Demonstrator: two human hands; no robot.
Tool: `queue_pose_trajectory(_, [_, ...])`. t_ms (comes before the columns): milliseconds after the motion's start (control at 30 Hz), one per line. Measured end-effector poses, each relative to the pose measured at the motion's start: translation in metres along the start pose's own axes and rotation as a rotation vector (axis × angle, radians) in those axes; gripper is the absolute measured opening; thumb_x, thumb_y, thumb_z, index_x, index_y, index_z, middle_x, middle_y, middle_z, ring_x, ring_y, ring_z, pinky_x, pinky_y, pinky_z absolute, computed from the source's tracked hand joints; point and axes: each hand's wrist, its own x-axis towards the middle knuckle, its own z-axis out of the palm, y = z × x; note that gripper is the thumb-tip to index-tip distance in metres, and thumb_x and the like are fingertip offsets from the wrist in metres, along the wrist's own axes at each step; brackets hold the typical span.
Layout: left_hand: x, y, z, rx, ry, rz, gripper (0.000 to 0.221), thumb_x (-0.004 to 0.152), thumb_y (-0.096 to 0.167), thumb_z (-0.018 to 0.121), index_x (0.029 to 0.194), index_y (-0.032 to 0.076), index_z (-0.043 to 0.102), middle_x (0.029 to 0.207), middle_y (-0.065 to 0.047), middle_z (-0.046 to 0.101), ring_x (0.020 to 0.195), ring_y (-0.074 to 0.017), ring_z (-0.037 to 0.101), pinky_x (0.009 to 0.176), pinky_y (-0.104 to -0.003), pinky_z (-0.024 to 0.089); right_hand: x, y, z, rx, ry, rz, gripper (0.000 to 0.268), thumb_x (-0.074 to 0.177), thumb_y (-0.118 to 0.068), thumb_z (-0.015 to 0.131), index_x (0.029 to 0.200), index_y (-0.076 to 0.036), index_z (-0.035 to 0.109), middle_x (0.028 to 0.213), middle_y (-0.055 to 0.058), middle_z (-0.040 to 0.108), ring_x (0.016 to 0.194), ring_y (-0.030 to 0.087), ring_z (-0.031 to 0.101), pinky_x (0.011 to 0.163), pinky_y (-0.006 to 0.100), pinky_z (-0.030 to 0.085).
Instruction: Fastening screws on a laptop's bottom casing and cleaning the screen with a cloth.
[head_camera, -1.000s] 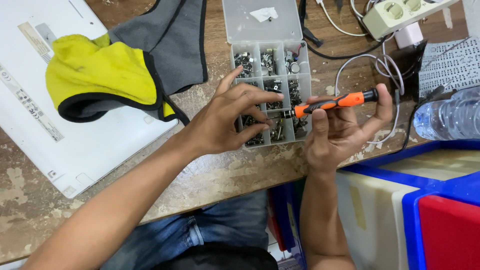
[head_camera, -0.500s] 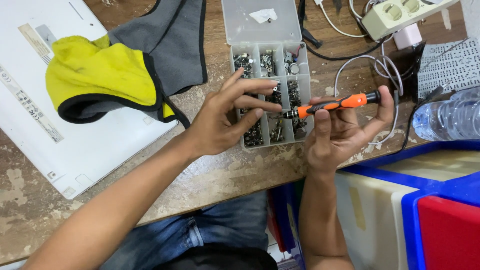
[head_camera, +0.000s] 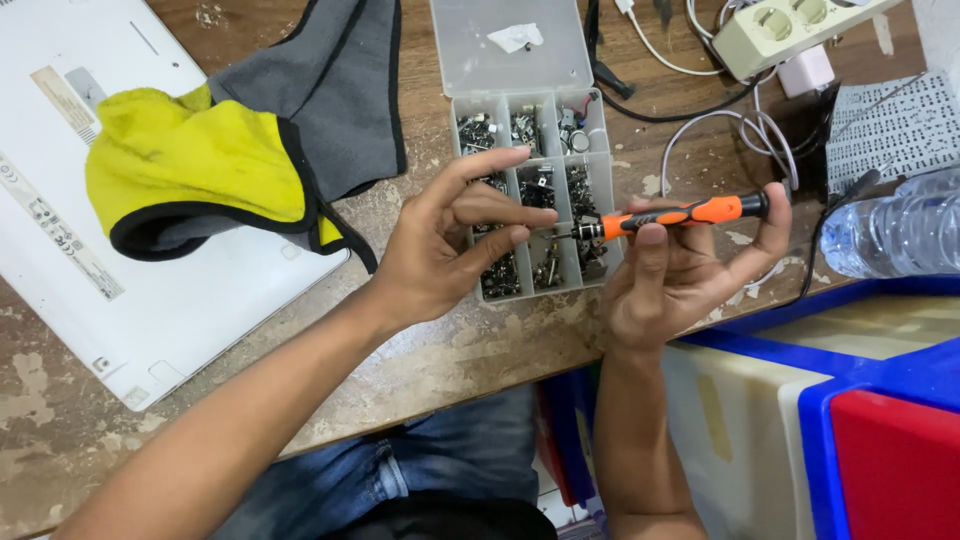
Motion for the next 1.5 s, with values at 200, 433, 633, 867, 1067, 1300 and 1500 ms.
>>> queue_pose_trajectory(200, [-0.001, 0.003, 0.002, -0.021, -0.019, 0.001, 0.060, 0.098, -0.004, 0.074, 0.147, 0.013, 0.042, 0.119, -0.013, 0.075, 0.119, -0.0246, 0.075, 0.111, -0.039, 0.062, 0.003, -0.008, 0.007, 0.098, 0.075, 0.073, 0.090, 0.094, -0.014, 0.082, 0.162, -0.020, 0.022, 0.097, 0.021, 0.073, 0.084, 0.024, 0.075, 0.091, 0.043, 0.069])
queue_pose_trajectory(433, [0.002, 0.008, 0.007, 0.073, 0.068, -0.039, 0.020, 0.085, 0.008, 0.084, 0.104, 0.007, 0.076, 0.101, -0.010, 0.078, 0.090, -0.0167, 0.070, 0.080, -0.028, 0.060, -0.004, -0.018, 0.025, 0.108, 0.067, 0.088, 0.091, 0.093, -0.014, 0.083, 0.161, -0.016, 0.024, 0.095, 0.015, 0.076, 0.088, 0.027, 0.076, 0.086, 0.040, 0.064])
queue_pose_trajectory(633, [-0.016, 0.022, 0.004, -0.019, 0.169, -0.067, 0.015, 0.089, 0.000, 0.079, 0.103, 0.003, 0.076, 0.095, -0.011, 0.076, 0.084, -0.0125, 0.070, 0.072, -0.019, 0.056, -0.013, -0.018, 0.031, 0.166, -0.020, 0.059, 0.086, 0.098, -0.010, 0.079, 0.162, -0.016, 0.022, 0.101, 0.010, 0.077, 0.089, 0.027, 0.078, 0.082, 0.040, 0.066])
queue_pose_trajectory(867, [-0.046, 0.051, -0.008, 0.078, 0.265, -0.024, 0.012, 0.091, 0.004, 0.077, 0.103, 0.002, 0.076, 0.102, -0.012, 0.078, 0.090, -0.0143, 0.074, 0.082, -0.021, 0.060, -0.035, -0.035, 0.056, 0.107, -0.086, 0.061, 0.084, 0.098, -0.014, 0.077, 0.161, -0.014, 0.020, 0.092, 0.017, 0.074, 0.082, 0.024, 0.073, 0.083, 0.037, 0.065])
queue_pose_trajectory(1067, [-0.082, 0.082, -0.025, 0.349, 0.328, 0.130, 0.002, 0.093, 0.003, 0.074, 0.094, 0.002, 0.074, 0.092, -0.012, 0.077, 0.081, -0.0206, 0.074, 0.075, -0.030, 0.058, -0.064, -0.040, 0.066, 0.086, -0.183, 0.034, 0.081, 0.100, -0.011, 0.074, 0.160, -0.015, 0.019, 0.095, 0.021, 0.070, 0.083, 0.027, 0.073, 0.089, 0.039, 0.064])
queue_pose_trajectory(1300, [-0.125, 0.093, -0.047, 0.609, 0.265, 0.226, 0.008, 0.090, -0.004, 0.070, 0.097, 0.000, 0.069, 0.087, -0.013, 0.072, 0.075, -0.0264, 0.067, 0.075, -0.036, 0.053, -0.095, -0.054, 0.089, 0.096, -0.350, -0.001, 0.073, 0.103, -0.007, 0.069, 0.158, -0.018, 0.021, 0.104, 0.023, 0.066, 0.081, 0.032, 0.071, 0.083, 0.044, 0.066])
queue_pose_trajectory(1500, [-0.147, 0.105, -0.064, 0.691, 0.236, 0.184, 0.004, 0.095, 0.000, 0.067, 0.098, -0.001, 0.068, 0.088, -0.013, 0.071, 0.077, -0.0266, 0.065, 0.076, -0.037, 0.051, -0.063, -0.032, 0.062, 0.111, -0.323, -0.237, 0.067, 0.108, 0.000, 0.069, 0.160, -0.021, 0.032, 0.135, 0.017, 0.053, 0.081, 0.040, 0.068, 0.077, 0.049, 0.064])
